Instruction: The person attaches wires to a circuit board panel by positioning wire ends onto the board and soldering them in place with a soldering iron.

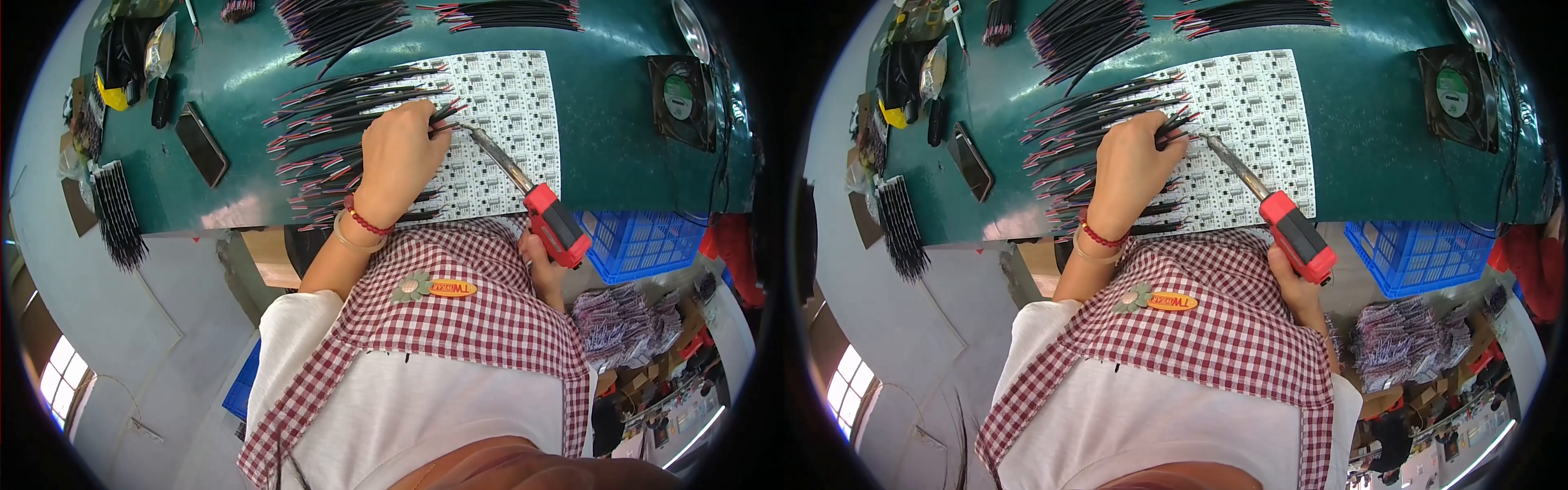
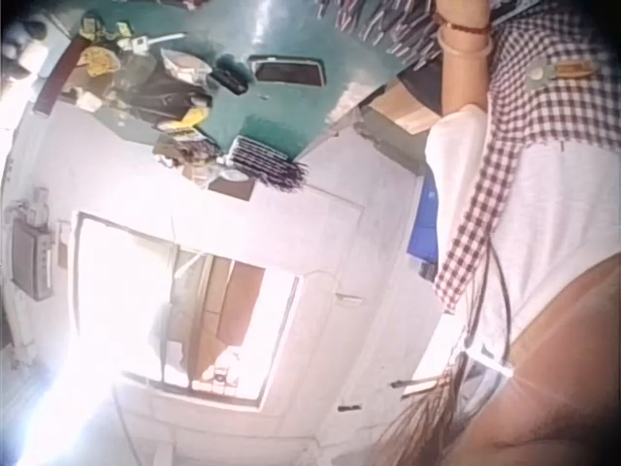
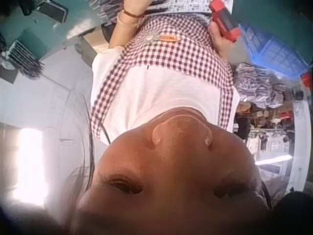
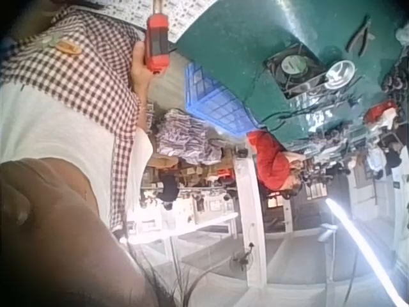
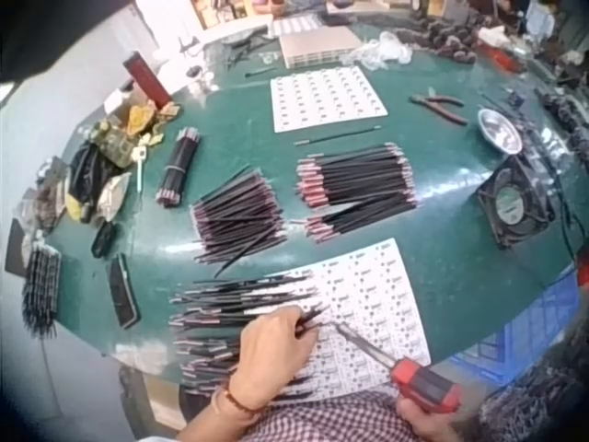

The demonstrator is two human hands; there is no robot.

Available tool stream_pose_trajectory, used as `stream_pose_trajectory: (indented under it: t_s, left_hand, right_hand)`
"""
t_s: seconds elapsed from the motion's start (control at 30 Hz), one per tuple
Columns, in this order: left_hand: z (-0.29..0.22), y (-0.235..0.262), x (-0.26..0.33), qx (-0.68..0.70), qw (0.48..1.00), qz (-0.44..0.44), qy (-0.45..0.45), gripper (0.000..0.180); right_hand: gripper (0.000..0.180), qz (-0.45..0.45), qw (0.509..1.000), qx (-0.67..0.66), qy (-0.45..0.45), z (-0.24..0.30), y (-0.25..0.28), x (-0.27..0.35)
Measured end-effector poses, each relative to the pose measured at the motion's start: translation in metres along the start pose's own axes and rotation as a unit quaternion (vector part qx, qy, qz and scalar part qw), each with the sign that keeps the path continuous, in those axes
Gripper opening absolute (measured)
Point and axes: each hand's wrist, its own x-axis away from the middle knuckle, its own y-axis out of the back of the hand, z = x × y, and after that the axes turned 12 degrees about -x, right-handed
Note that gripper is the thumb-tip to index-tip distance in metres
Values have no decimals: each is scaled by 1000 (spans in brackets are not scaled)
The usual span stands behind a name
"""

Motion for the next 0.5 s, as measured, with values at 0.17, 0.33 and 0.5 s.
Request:
stream_pose_trajectory:
  t_s: [0.17, 0.33, 0.5]
  left_hand:
    - [-1, 0, 2, -12, 1000, 3, 5, 13]
    - [0, -2, 3, -4, 1000, -4, 6, 13]
    - [-1, -2, 2, -4, 1000, 1, 8, 13]
  right_hand:
    - [10, 23, 998, 49, 20, 3, -1, 1]
    - [9, -15, 1000, -19, 9, 4, 0, 2]
    - [12, -23, 1000, -7, 17, 2, 0, 3]
